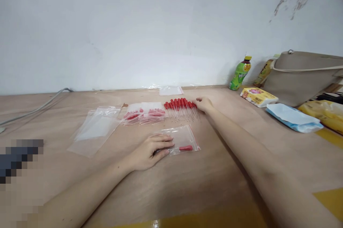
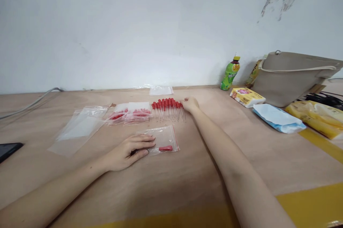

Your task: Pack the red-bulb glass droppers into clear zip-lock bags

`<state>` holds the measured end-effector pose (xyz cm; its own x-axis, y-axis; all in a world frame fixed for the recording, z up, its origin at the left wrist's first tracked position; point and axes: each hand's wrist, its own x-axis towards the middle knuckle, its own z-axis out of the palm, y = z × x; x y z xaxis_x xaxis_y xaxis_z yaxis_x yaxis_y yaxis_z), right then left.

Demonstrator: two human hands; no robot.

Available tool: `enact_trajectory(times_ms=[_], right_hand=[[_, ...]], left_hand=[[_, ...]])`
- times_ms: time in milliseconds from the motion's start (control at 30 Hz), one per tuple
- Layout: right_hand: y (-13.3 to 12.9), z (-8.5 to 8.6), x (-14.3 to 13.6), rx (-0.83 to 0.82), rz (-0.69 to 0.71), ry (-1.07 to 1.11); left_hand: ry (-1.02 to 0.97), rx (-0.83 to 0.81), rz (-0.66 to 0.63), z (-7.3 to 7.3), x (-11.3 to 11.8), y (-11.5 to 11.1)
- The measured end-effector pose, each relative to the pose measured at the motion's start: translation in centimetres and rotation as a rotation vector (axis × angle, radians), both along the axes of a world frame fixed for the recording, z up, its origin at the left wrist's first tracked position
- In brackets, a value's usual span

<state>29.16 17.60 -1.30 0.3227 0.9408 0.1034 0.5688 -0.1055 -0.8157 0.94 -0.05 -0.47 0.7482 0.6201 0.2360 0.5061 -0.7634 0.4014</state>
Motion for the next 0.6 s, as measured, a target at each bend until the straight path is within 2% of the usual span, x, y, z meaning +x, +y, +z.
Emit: enact_trajectory(times_ms=[167,333,467,600], right_hand=[[0.8,0.2,-0.5,-0.093,0.023,0.193],[0.0,1.4,-0.3,-0.099,0.040,0.450],[-2.4,2.4,0.3,-0.015,0.039,0.635],[-6.6,2.6,0.7,0.117,-0.011,0.751]], left_hand=[[-0.009,0.007,-0.004,0.0,0.1,-0.1],[-0.012,0.007,0.002,0.1,0.1,-0.1],[-0.019,0.011,-0.004,-0.1,0.1,0.0],[-0.031,0.016,-0.003,-0.2,0.2,0.0]])
